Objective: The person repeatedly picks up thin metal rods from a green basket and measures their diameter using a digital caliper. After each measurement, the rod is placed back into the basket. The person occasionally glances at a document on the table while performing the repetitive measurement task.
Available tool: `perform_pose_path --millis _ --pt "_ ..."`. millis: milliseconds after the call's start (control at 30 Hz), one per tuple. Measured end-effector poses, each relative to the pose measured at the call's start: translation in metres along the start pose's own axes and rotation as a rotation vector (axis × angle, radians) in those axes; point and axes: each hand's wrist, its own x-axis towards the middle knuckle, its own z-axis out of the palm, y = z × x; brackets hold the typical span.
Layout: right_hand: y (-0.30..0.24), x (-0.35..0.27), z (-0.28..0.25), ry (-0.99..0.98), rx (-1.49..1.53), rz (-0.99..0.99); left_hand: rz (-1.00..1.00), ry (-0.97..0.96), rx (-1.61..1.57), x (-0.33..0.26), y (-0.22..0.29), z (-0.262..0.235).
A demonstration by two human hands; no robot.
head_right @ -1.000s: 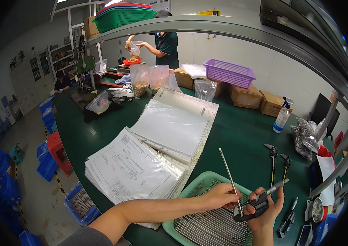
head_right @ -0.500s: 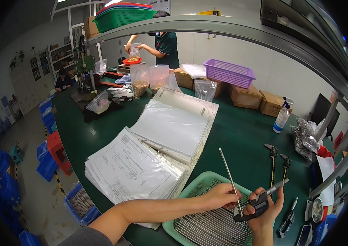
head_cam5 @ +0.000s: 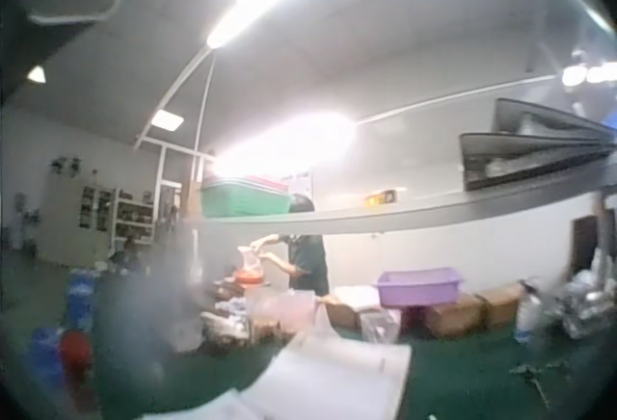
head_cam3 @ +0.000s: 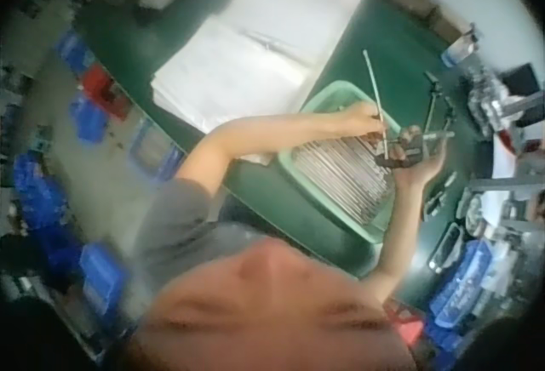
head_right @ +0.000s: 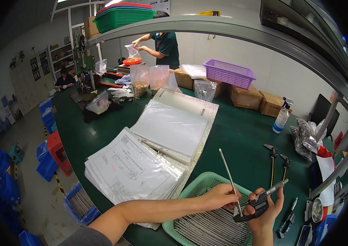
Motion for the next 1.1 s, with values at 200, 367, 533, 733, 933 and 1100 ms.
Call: perform_pose_path --millis 200,367,533,733,933,1100 --pt "0.0 0.0 -0.001 -0.01 0.014 0.002 0.002 0.003 -0.017 0.0 0.0 0.001" --pt "-0.001 0.001 -0.002 -0.011 0.009 0.001 -0.001 -0.005 -0.039 0.001 0.0 0.001" --pt "0.001 0.001 0.001 0.003 0.004 0.007 0.0 0.011 -0.041 -0.001 -0.002 -0.001" --pt "-0.001 -0.004 -0.001 -0.013 0.007 -0.003 0.019 0.012 -0.023 -0.003 0.002 0.0" --pt "-0.007 0.011 -0.021 -0.102 -0.032 0.12 -0.049 0.063 0.021 -0.001 0.006 0.001" --pt "-0.009 0.013 -0.027 -0.206 0.067 0.13 -0.011 0.115 0.016 -0.011 0.014 0.004"
